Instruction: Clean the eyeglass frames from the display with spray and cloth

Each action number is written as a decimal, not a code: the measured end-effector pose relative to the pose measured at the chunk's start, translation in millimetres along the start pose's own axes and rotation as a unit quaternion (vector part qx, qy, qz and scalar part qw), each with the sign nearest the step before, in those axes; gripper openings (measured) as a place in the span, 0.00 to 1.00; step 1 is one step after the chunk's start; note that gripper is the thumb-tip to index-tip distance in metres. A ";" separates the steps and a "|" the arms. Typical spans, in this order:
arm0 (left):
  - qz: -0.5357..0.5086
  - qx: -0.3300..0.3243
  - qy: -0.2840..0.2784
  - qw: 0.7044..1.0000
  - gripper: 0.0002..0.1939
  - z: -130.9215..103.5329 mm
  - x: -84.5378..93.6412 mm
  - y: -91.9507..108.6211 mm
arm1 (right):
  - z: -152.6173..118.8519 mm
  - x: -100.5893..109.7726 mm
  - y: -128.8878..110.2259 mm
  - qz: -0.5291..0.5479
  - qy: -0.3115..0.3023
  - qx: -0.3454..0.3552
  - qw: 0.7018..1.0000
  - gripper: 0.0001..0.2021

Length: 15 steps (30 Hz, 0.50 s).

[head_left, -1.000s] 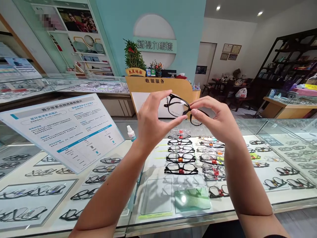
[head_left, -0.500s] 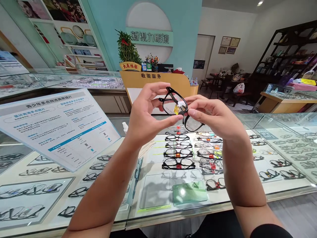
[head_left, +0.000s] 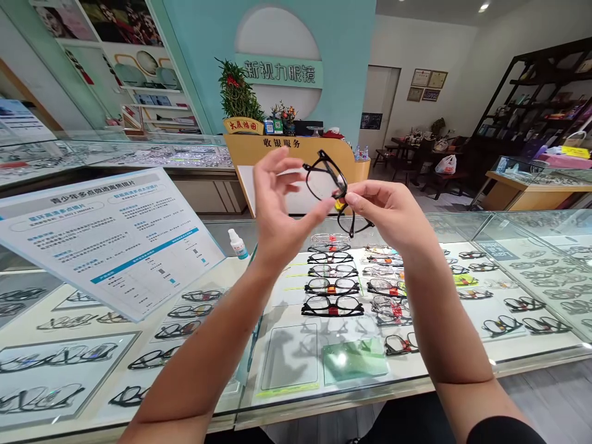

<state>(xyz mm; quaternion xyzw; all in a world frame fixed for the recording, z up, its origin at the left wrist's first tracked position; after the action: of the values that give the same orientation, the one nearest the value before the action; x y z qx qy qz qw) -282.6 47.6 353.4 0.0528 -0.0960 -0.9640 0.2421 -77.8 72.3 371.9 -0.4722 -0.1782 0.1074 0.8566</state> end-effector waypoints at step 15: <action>-0.043 0.276 -0.059 0.958 0.24 -7.4 -12.7 9.0 | -5.4 -32.9 -0.3 -0.291 0.181 0.127 0.931 0.09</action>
<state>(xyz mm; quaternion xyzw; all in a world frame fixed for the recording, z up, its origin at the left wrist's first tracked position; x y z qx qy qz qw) -266.3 44.7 348.7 0.0648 -0.3703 -0.9109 0.1699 -105.6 56.4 362.8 -0.2987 -0.1346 -0.2120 0.9207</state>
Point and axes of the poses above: each hand's wrist, its own z-axis towards the middle knuckle, its own x-axis out of the back of the hand, y = z × x, the point moved 4 cm from there along z, towards the middle knuckle, and after that the axes turned 7 degrees about -x, right-handed, at the moved point
